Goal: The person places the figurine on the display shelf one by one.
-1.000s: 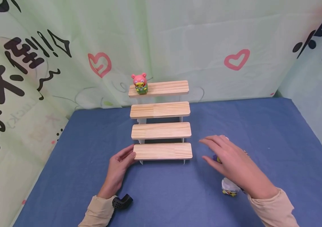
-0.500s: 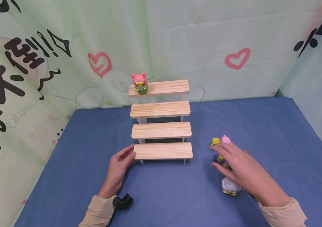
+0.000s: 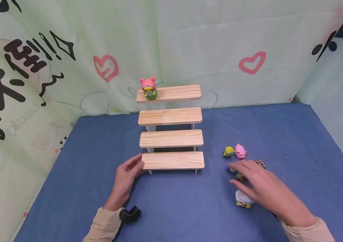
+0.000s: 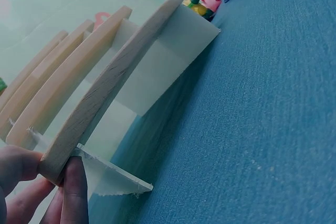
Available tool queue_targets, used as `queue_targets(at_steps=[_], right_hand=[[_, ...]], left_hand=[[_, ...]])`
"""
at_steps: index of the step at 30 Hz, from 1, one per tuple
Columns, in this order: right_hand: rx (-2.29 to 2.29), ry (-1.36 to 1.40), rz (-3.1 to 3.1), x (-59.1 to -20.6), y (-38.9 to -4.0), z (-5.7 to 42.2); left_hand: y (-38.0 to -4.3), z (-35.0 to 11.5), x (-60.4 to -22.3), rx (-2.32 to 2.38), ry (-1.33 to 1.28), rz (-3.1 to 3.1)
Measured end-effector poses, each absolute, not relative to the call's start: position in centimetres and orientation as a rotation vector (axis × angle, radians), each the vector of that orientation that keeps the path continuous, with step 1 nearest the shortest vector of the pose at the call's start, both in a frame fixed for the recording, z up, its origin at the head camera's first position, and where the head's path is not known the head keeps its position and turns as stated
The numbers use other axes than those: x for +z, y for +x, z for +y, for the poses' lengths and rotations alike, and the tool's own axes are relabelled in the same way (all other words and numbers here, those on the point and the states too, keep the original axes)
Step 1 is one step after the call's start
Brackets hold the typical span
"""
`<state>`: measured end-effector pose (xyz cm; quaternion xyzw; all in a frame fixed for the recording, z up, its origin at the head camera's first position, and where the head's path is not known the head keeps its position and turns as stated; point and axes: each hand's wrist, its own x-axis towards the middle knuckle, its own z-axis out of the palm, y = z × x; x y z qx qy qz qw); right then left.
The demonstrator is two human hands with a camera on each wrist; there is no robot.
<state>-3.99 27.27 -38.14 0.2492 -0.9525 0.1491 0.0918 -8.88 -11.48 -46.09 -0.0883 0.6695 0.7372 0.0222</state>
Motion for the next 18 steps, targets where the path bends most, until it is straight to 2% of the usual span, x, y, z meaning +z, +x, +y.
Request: queue_targets(at_steps=[18], right_hand=[[0.433,0.757,-2.928,-38.75,-2.99,28.24]], left_hand=[[-8.87,-11.56,-46.17,2.299,-0.256,2.061]])
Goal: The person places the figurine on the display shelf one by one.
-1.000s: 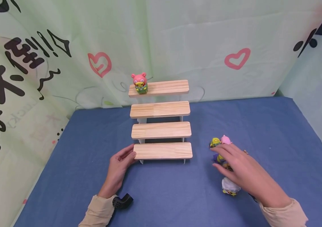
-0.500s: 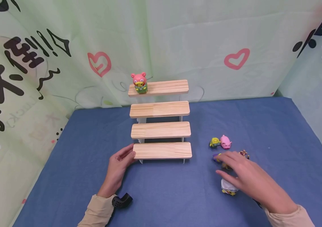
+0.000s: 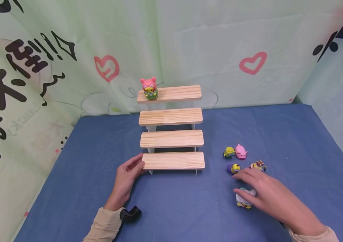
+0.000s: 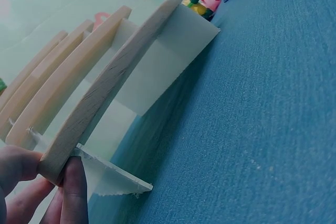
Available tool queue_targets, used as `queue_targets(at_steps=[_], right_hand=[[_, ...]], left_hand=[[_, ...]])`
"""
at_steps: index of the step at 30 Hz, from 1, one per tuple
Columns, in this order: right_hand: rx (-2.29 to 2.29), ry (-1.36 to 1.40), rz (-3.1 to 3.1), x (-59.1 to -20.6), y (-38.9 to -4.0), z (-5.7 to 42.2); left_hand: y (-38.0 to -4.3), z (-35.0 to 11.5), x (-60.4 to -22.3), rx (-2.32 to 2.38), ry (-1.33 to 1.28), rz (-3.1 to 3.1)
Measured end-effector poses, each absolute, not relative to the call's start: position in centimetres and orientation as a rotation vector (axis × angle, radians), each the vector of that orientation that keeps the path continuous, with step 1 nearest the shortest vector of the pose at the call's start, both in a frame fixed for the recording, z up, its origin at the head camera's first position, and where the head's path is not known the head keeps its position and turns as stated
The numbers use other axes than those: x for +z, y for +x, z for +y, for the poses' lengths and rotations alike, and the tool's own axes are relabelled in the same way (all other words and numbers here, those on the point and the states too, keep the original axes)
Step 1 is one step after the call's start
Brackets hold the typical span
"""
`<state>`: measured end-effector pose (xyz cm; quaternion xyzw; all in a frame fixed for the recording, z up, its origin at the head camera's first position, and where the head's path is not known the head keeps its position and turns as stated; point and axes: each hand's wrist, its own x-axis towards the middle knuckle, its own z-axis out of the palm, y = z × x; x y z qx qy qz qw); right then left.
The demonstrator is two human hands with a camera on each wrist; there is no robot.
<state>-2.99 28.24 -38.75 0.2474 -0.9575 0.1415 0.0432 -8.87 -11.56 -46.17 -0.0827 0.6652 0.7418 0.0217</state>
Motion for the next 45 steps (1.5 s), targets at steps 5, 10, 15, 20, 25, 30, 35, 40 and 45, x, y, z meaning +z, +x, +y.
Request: queue_targets(at_steps=[5,10,15,20,25,30,35,40,45], right_hand=[[0.419,0.684,-3.056,-38.6,-2.7,28.4],[0.436,0.628,-3.117,-38.8,-2.4,28.6],[0.443,0.588,-3.133,-39.1,-2.2,28.7],[0.431,0.565,-3.206,-39.3,-2.2,28.9],[0.457,0.558,-3.232,-39.5,-2.1,29.0],[0.476,0.564,-3.264,-39.6,-2.2,29.2],[0.458,0.601,-3.246,-39.7,-2.1,29.4],[0.455,0.618,-3.224,-39.8,-2.0,29.4],[0.456,0.720,-3.116,-39.8,-2.1,29.5]], left_hand=[[-8.8,-11.5,-46.1,2.294,-0.261,2.062],[-8.9,-11.5,-46.0,2.287,-0.270,2.071],[-8.8,-11.5,-45.9,2.287,-0.282,2.070],[-8.8,-11.5,-45.9,2.288,-0.281,2.073],[-8.8,-11.5,-46.0,2.274,-0.285,2.086],[-8.8,-11.5,-46.0,2.264,-0.281,2.096],[-8.8,-11.4,-46.0,2.265,-0.284,2.095],[-8.8,-11.4,-46.0,2.269,-0.279,2.099],[-8.8,-11.4,-46.0,2.264,-0.282,2.101]])
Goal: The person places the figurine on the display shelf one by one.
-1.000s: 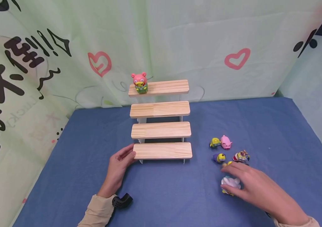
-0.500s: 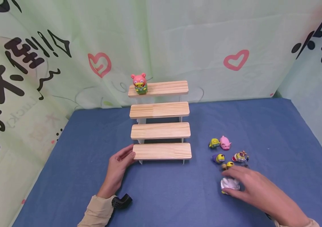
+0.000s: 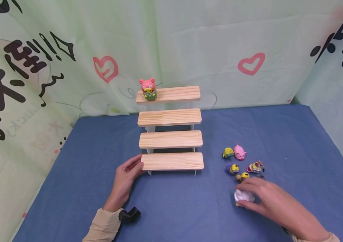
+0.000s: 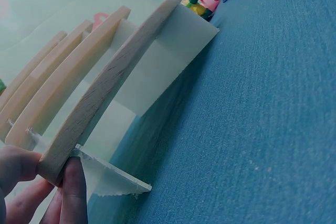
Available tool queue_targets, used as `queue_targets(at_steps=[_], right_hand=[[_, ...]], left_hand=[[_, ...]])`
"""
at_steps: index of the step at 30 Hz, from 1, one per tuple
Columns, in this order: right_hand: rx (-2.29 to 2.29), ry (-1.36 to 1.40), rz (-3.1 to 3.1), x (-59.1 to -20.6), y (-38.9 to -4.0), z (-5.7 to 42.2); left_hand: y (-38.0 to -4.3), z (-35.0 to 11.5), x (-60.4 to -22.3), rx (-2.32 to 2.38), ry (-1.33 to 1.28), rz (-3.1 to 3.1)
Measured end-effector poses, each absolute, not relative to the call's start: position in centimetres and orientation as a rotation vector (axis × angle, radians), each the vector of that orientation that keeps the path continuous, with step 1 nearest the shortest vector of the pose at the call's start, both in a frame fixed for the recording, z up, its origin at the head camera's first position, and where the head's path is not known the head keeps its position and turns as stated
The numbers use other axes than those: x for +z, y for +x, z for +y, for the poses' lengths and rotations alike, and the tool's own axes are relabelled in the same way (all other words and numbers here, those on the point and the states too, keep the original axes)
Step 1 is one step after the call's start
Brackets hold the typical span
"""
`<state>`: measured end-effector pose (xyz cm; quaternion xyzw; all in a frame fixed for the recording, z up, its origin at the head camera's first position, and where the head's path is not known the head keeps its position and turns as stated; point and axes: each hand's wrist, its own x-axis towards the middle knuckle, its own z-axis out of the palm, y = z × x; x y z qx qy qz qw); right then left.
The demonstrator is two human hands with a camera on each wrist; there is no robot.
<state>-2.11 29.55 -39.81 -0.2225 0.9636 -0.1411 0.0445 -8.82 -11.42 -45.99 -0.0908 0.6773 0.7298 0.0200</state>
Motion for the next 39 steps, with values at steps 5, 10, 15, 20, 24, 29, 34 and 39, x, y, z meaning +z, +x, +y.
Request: queue_targets(at_steps=[5,10,15,20,24,29,34,39], right_hand=[[-0.420,-0.743,2.926,-39.7,-2.5,29.5],[-0.415,-0.839,2.998,-39.6,-2.6,29.5],[-0.418,-0.791,2.967,-39.0,-3.0,29.1],[-0.475,-0.907,3.026,-38.3,-3.4,28.7],[-0.518,-1.026,3.055,-38.0,-3.9,28.5],[-0.504,-1.072,3.081,-37.4,-4.4,28.3],[-0.526,-1.113,3.107,-36.7,-4.8,27.9],[-0.554,-1.147,3.080,-36.1,-5.3,27.3]], left_hand=[[-8.8,-11.5,-46.0,2.261,-0.283,2.106],[-8.8,-11.5,-46.0,2.268,-0.265,2.103],[-8.8,-11.4,-46.1,2.269,-0.268,2.101],[-8.8,-11.5,-46.1,2.255,-0.277,2.106],[-8.9,-11.5,-46.1,2.250,-0.278,2.110],[-8.9,-11.6,-46.1,2.258,-0.278,2.095],[-8.9,-11.5,-46.1,2.258,-0.268,2.096],[-8.8,-11.5,-46.1,2.250,-0.279,2.106]])
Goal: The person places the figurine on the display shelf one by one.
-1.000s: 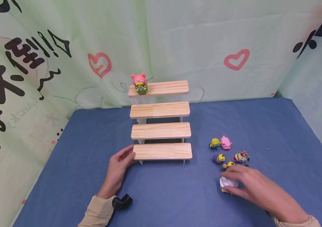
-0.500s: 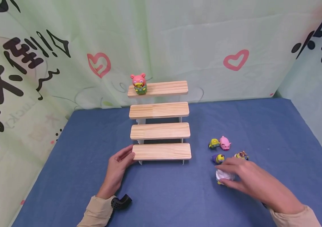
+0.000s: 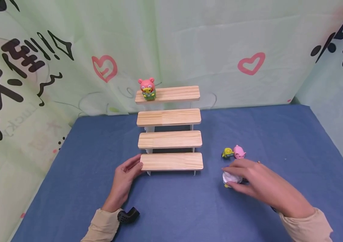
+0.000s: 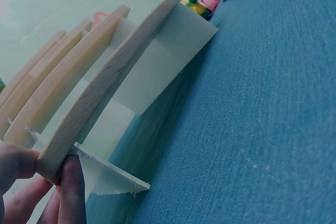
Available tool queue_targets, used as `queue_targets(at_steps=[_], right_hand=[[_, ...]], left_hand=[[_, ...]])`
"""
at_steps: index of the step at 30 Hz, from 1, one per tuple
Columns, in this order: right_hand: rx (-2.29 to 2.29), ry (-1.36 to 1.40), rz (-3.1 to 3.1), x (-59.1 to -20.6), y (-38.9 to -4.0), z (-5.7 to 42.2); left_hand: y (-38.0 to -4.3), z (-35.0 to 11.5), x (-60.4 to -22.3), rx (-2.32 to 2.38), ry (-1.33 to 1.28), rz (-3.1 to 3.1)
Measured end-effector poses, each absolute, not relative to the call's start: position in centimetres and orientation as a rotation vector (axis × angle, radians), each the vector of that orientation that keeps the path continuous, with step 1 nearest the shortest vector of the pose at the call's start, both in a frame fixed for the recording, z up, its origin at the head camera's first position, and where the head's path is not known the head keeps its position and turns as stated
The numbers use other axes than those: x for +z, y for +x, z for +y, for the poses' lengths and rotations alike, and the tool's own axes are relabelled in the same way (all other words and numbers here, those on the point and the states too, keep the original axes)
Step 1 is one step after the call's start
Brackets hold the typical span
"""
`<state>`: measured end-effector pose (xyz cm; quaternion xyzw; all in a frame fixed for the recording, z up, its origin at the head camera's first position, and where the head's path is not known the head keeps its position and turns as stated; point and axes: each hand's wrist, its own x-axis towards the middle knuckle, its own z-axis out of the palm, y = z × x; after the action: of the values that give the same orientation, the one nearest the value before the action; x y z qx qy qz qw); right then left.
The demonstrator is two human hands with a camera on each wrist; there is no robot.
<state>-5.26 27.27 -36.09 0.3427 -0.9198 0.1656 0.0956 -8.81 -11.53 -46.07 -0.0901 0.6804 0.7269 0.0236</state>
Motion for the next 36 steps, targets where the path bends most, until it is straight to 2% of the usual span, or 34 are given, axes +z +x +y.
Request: queue_targets(at_steps=[36], right_hand=[[0.494,1.046,-2.720,-31.9,-9.8,22.9]], left_hand=[[-8.7,-11.4,-46.0,2.252,-0.299,2.095]])
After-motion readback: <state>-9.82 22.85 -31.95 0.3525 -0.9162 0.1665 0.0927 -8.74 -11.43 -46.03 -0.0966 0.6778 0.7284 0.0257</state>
